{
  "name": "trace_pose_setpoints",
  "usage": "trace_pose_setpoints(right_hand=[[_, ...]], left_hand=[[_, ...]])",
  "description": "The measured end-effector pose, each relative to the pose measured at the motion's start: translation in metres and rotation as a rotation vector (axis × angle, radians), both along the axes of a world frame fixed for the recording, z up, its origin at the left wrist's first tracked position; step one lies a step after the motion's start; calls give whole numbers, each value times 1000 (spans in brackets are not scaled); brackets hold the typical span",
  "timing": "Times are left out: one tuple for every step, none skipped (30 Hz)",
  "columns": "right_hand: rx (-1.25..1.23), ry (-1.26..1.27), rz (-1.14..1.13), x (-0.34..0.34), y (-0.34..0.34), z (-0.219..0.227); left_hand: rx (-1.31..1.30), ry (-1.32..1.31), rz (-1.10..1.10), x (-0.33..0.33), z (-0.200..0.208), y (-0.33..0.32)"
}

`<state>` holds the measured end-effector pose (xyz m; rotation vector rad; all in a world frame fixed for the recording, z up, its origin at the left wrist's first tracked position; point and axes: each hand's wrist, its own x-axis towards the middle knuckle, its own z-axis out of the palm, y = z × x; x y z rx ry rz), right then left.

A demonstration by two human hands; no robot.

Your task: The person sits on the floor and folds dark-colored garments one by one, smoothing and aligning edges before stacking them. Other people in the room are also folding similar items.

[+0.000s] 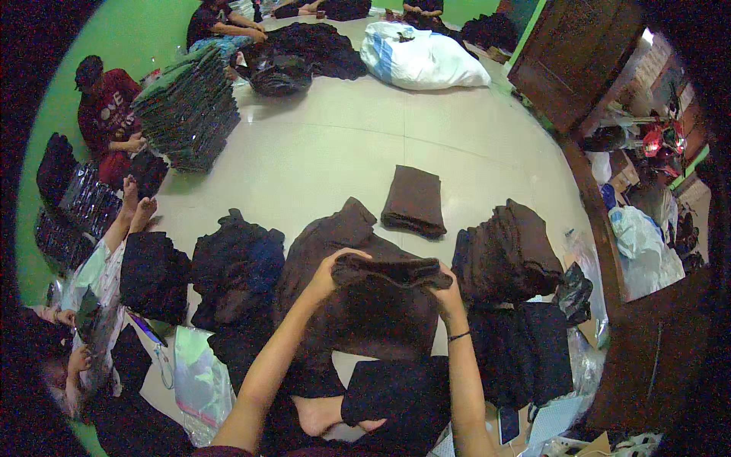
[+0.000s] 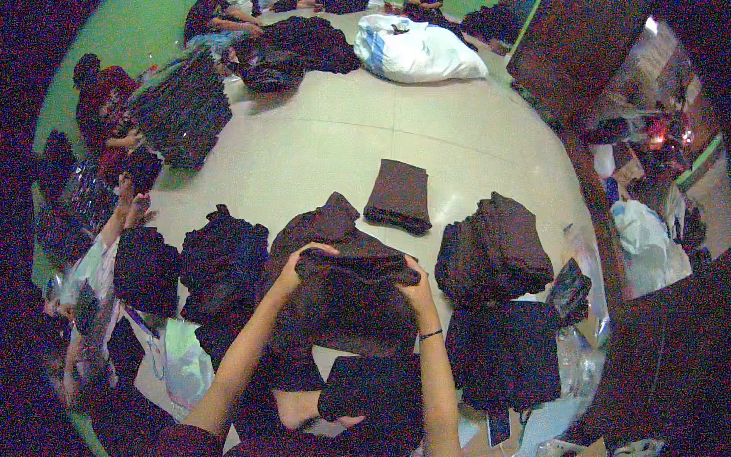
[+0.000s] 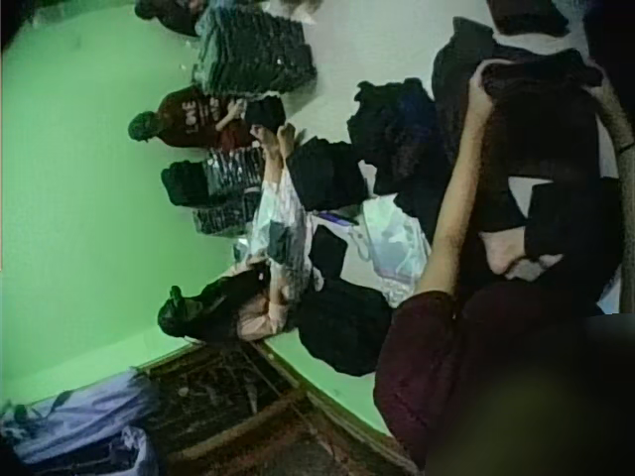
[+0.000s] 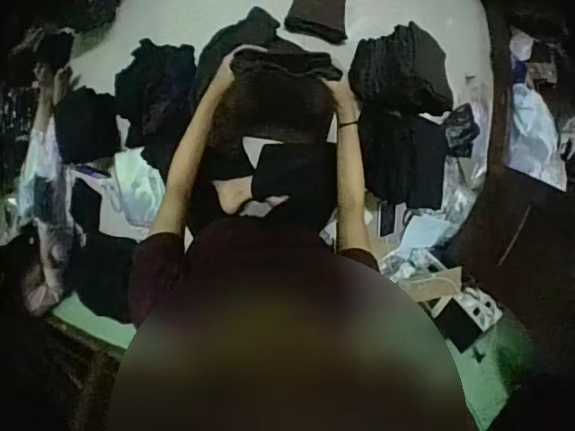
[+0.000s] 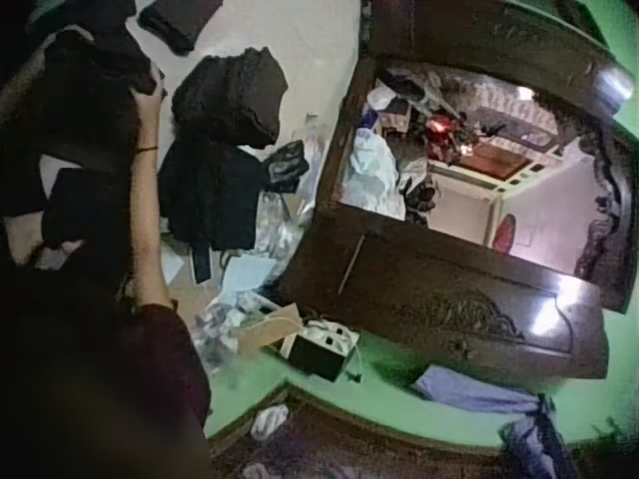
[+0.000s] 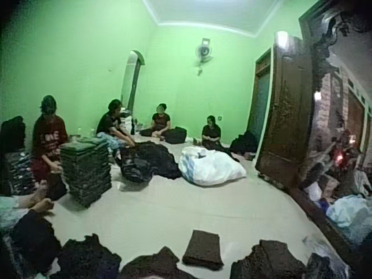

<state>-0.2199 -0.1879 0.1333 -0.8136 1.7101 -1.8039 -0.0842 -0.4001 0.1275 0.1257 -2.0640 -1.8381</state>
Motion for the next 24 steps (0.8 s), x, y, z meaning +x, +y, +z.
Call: trace_pose_setpoints(right_hand=[[-6,84,25,0,6,-4],[4,187,67,1,11,-11],[128,332,29,10,18,-21],[267,504,33,19,23,-35],[363,429,98,32,30,-49],[502,318,152,44,37,-64],[587,265,191,54,42,-78],[776,154,221,63,47,-89],[819,160,193,68,50,-97],[764,71,91,69,50,-104],[764,-41,-9,67,46,-108],[724,-123,-113,66,44,-111],[800,-14,-124,65,39,-112],[880,43,-114,65,34,-113],[924,123,-122,68,28,-114],[986,191,-120,71,22,-116],[1014,285,-133,71,20,-116],[1011,262,-99,70,17,-118],[1009,239,-66,69,15,-118],[1006,217,-33,67,13,-119],[932,121,14,63,14,-118],[886,107,21,59,14,-115],[839,92,29,55,13,-111],[793,78,37,52,12,-106]], left_hand=[[-121,157,4,-1,-6,1],[-281,104,28,4,-14,5],[-467,46,60,15,-24,10],[-672,2,112,30,-35,15],[-743,-161,9,42,-47,20],[-740,-310,9,57,-61,29],[-735,-535,-17,73,-75,38],[-640,-721,-77,86,-87,46],[-521,-634,-18,96,-97,51],[-409,-607,24,103,-107,53],[-265,-615,127,105,-115,57],[-125,-646,225,104,-123,62],[9,-653,336,101,-129,67],[13,-688,390,97,-135,71],[9,-704,457,93,-139,74],[16,-742,518,88,-141,74],[96,-732,585,84,-141,74],[132,-738,547,81,-139,71],[184,-779,492,79,-134,68],[213,-828,442,76,-127,64],[438,-884,289,75,-117,59],[534,-835,257,71,-105,57],[611,-821,238,70,-91,55],[689,-807,218,67,-75,52]])
